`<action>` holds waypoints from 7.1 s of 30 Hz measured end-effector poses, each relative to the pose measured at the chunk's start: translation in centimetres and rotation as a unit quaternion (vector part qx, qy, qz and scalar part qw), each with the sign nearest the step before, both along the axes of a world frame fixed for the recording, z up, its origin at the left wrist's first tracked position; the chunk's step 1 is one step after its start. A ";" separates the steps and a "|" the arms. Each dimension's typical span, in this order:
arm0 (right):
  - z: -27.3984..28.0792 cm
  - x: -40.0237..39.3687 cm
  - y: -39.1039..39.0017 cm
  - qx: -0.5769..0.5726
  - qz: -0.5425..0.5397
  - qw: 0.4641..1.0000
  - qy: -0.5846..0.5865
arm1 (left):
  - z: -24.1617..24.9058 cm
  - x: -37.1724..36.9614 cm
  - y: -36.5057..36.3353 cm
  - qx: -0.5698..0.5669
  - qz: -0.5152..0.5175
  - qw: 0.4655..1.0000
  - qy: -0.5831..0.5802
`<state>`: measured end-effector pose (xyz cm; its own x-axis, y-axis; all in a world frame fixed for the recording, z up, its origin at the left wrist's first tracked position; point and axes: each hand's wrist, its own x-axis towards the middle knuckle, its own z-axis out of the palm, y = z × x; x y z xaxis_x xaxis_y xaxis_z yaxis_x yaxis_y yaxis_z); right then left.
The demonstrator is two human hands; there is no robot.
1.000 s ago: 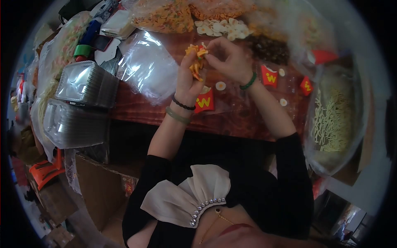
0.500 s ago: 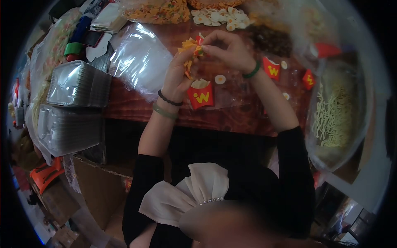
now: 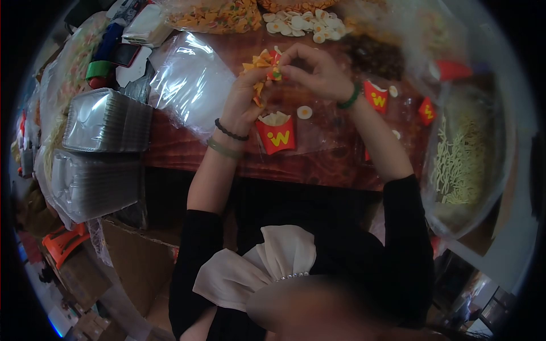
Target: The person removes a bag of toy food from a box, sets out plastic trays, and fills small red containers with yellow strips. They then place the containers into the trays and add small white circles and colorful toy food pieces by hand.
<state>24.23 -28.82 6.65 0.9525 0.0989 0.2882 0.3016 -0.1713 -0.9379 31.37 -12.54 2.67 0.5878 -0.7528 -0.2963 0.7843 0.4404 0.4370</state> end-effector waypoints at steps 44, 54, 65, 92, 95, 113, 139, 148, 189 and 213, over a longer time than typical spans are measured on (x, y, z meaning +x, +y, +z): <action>-5.8 -3.1 -5.2 -0.367 -0.286 0.885 -0.020 | -3.5 2.7 -0.5 0.112 0.063 0.990 -0.060; -6.1 -2.8 -5.6 -0.424 -0.270 0.864 -0.003 | -2.8 1.7 -0.5 0.163 0.055 0.982 -0.073; -7.3 0.4 -8.3 -0.436 -0.274 0.857 -0.004 | -2.8 0.9 -0.5 0.145 0.061 0.985 -0.077; -2.1 6.7 0.9 -0.270 0.008 0.947 -0.173 | -1.6 1.5 4.7 0.075 0.100 0.989 -0.084; -1.5 3.5 1.0 -0.213 -0.043 0.969 -0.119 | -1.1 1.2 3.0 0.031 0.065 0.995 -0.068; -4.1 -0.5 -7.7 -0.380 -0.044 0.923 -0.031 | -0.9 1.6 -0.6 0.097 0.005 0.990 -0.106; -7.1 -1.1 -7.2 -0.356 -0.158 0.915 -0.106 | -2.4 2.4 -1.1 0.145 -0.001 0.983 -0.109; -3.7 -1.1 1.1 -0.455 -0.102 0.885 0.001 | -2.1 2.3 -1.0 0.130 -0.006 0.985 -0.112; -2.9 -2.0 1.7 -0.429 -0.080 0.893 0.106 | -2.5 3.1 -2.0 -0.007 -0.015 1.000 0.020; -2.3 -0.7 -5.5 -0.145 -0.131 0.980 0.036 | -1.1 1.3 -4.4 0.024 -0.076 0.995 0.063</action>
